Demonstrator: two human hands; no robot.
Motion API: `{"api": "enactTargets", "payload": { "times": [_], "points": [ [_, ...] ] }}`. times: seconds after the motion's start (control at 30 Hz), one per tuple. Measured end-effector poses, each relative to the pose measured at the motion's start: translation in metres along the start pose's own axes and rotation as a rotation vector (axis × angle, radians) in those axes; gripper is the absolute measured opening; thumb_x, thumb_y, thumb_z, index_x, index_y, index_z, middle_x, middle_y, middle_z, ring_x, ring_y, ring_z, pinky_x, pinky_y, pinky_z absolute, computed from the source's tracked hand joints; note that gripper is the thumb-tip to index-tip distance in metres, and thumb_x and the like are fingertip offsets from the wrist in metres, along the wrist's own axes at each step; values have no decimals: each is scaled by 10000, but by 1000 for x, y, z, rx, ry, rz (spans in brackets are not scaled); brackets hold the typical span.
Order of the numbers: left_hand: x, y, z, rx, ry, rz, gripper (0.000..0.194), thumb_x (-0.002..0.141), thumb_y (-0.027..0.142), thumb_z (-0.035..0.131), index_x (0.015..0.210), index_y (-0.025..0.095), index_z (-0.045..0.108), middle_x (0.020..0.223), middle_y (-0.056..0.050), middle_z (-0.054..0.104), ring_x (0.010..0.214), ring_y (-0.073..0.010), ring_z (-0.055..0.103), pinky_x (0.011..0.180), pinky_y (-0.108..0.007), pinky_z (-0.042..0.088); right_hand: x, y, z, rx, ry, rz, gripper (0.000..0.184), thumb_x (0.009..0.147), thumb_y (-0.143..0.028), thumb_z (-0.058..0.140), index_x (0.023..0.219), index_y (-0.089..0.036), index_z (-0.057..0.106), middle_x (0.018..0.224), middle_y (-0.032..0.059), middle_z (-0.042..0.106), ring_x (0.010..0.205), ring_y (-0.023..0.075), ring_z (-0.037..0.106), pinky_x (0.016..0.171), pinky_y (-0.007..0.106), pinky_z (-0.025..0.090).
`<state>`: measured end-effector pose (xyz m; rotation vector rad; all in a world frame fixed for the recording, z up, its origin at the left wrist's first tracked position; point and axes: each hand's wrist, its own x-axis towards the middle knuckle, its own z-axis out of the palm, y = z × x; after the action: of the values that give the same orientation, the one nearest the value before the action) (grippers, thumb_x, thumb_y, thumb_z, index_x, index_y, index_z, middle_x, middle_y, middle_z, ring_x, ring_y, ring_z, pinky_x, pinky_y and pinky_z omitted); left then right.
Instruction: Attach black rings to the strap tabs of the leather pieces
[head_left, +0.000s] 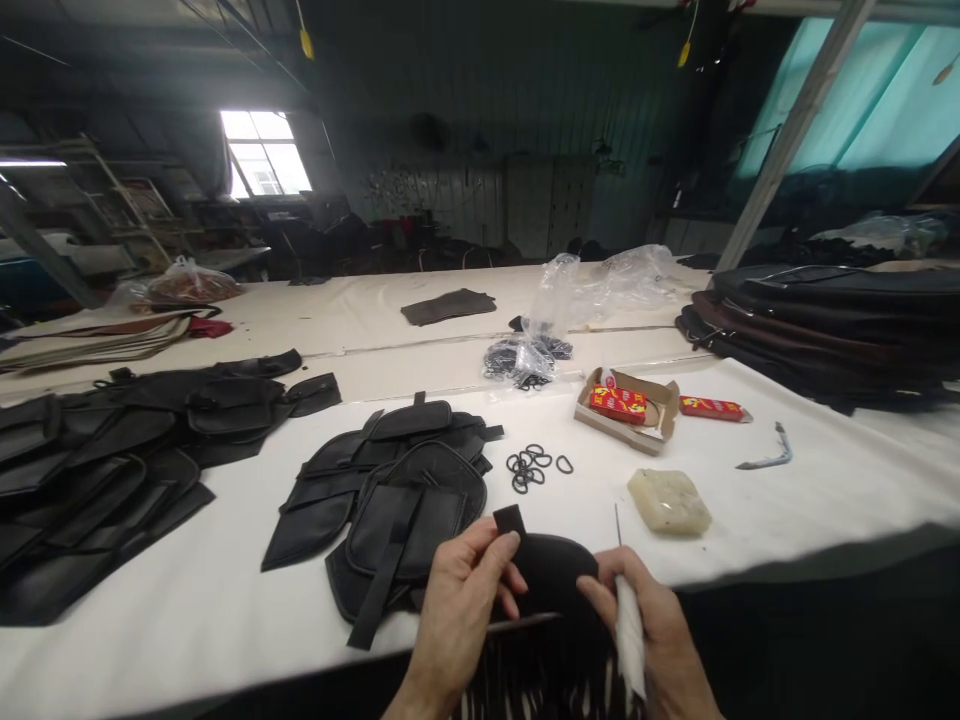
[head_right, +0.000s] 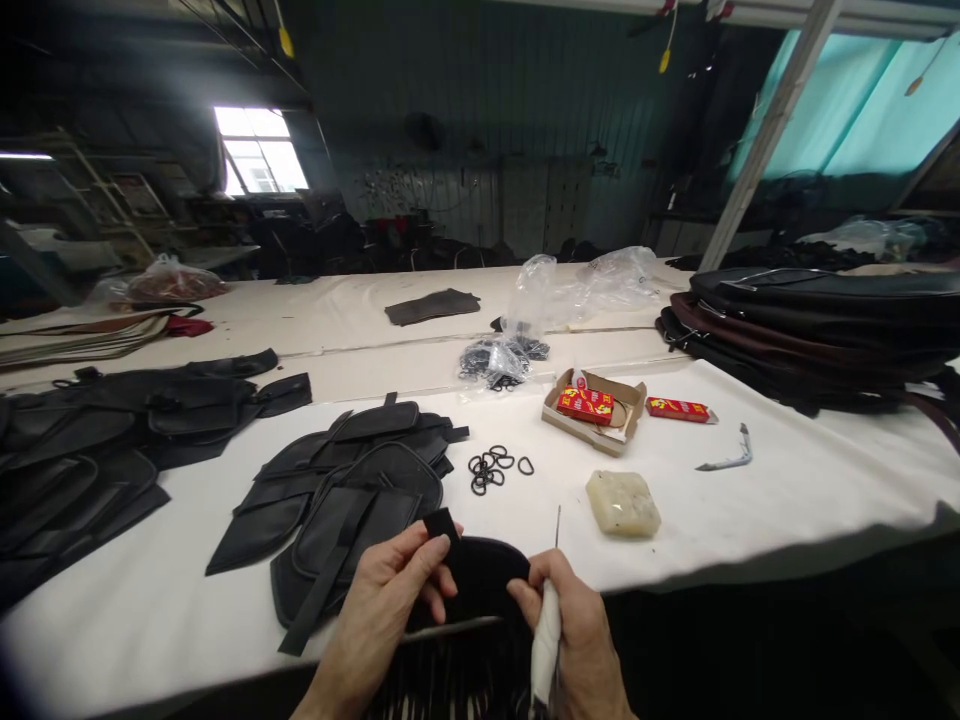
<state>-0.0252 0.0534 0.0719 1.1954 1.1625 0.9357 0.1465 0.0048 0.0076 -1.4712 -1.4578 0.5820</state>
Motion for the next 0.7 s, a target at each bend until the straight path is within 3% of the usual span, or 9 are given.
{"api": "enactTargets", "payload": {
  "times": [0.13, 0.27, 0.37, 0.53, 0.7],
  "points": [
    [21, -25, 9, 91, 51, 8, 268, 823, 346, 522, 639, 155, 564, 535, 0, 581, 431, -91, 494, 473, -198, 367, 40, 13, -3, -421, 48, -88, 156, 922, -346, 454, 889, -194, 473, 696, -13, 580, 574, 120, 547, 557, 194, 431],
    [31, -41, 17, 136, 68, -24, 316, 812, 354, 515, 562, 161, 523, 509, 5, 557, 404, -87, 456, 453, -206, 335, 85, 24, 3, -629, 28, -170, 64, 894, -204, 497, 838, -178, 514, 704, 25, 592, 662, 175, 553, 593, 246, 383],
    [35, -42, 16, 95, 52, -73, 308, 800, 372, 512, 579, 159, 532, 511, -5, 569, 395, -94, 457, 442, -213, 326, 108, 29, 12, -757, -41, -250, 151, 852, -60, 473, 783, -176, 541, 727, 54, 595, 747, 214, 533, 639, 275, 349],
    [37, -44, 14, 79, 29, -82, 299, 794, 370, 496, 592, 155, 540, 555, -31, 599, 468, -118, 504, 511, -229, 379, 118, 33, 24, -882, -132, -357, 240, 807, 30, 437, 807, -170, 570, 778, 85, 608, 745, 224, 515, 620, 287, 323],
    [36, -59, 23, 128, 1, -85, 285, 805, 365, 461, 676, 142, 581, 520, -8, 542, 445, -115, 464, 466, -224, 338, 124, 37, 25, -885, -142, -428, 263, 771, 47, 436, 750, -190, 549, 726, 69, 594, 686, 219, 514, 577, 282, 315]
  ]
}}
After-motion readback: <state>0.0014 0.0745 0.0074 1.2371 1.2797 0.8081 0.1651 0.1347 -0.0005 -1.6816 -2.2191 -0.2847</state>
